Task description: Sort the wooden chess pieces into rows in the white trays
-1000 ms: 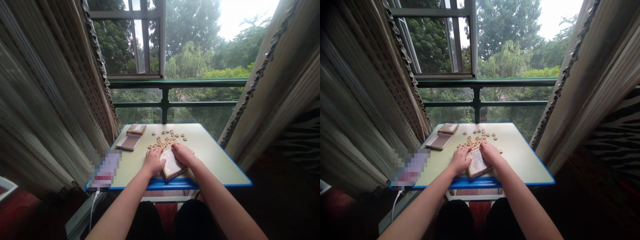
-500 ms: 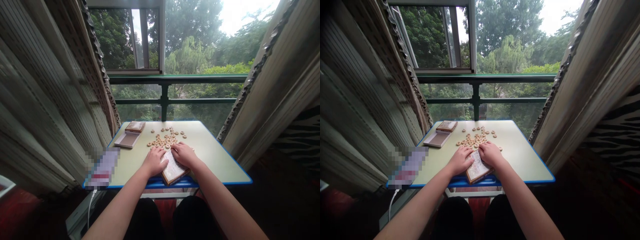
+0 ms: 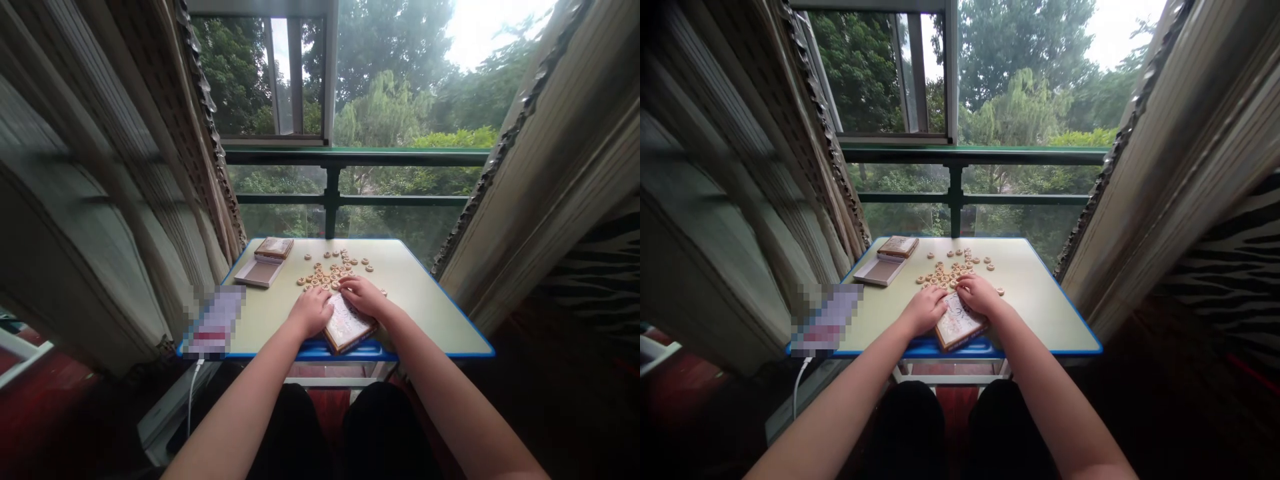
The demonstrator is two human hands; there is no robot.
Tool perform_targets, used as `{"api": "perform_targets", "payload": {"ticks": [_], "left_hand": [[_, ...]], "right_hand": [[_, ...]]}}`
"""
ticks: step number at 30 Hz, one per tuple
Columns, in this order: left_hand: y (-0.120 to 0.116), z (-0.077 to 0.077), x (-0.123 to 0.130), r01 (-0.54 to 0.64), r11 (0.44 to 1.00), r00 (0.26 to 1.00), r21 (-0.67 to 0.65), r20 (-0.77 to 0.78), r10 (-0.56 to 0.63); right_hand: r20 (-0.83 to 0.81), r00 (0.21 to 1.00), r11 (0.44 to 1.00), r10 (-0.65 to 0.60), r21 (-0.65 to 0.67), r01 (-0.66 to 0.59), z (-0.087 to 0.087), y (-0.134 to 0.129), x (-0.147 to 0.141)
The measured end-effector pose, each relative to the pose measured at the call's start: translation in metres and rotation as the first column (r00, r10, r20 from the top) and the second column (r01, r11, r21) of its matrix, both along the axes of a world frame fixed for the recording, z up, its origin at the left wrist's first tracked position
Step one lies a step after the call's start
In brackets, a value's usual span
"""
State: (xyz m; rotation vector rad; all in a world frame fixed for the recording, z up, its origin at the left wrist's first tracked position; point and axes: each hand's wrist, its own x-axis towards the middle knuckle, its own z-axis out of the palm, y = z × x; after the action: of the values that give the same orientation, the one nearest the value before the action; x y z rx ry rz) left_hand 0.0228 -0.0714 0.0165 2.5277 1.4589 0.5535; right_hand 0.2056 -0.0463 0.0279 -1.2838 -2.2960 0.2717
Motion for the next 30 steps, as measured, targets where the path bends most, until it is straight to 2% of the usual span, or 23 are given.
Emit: {"api": "perform_targets", "payload": {"ticks": [4,7,9,13,15,19,25,27,30], "left_hand": [[-0.002,0.001,0.001,-0.037,0.999,0.999,0.011,-0.04,0.037],[-0.006,0.004,0.002,-0.093,0.996,0.992,0.006,-0.087,0.093],[-0.01,0.007,0.003,-0.128,0.992,0.985,0.002,-0.113,0.128],[-0.025,0.013,0.007,-0.157,0.987,0.974,-0.021,-0.171,0.151],[-0.036,0.015,0.011,-0.092,0.995,0.977,-0.036,-0.197,0.083],[-0.058,0.018,0.026,0.142,0.99,0.97,0.003,-0.199,-0.139],[-0.069,0.019,0.071,0.237,0.971,0.933,0.003,-0.278,-0.227],[-0.065,0.019,0.089,0.223,0.975,0.933,-0.009,-0.287,-0.216],[-0.053,0.019,0.114,0.189,0.981,0.942,-0.043,-0.274,-0.193]], "right_hand": [[0.005,0.992,0.992,-0.126,0.022,0.126,0.018,-0.016,0.0],[0.147,0.961,0.967,-0.234,-0.07,0.246,0.025,-0.044,0.004],[0.23,0.932,0.946,-0.279,-0.101,0.308,0.022,-0.066,0.006],[0.244,0.906,0.924,-0.345,-0.082,0.374,0.008,-0.101,0.013],[0.238,0.89,0.905,-0.389,-0.08,0.417,0.003,-0.11,0.022],[0.213,0.818,0.827,-0.534,-0.069,0.558,0.0,-0.116,0.049],[0.161,0.74,0.739,-0.652,-0.081,0.669,0.011,-0.117,0.083],[0.151,0.765,0.763,-0.627,-0.083,0.641,0.014,-0.121,0.093],[0.155,0.876,0.877,-0.458,-0.083,0.473,0.012,-0.129,0.108]]}}
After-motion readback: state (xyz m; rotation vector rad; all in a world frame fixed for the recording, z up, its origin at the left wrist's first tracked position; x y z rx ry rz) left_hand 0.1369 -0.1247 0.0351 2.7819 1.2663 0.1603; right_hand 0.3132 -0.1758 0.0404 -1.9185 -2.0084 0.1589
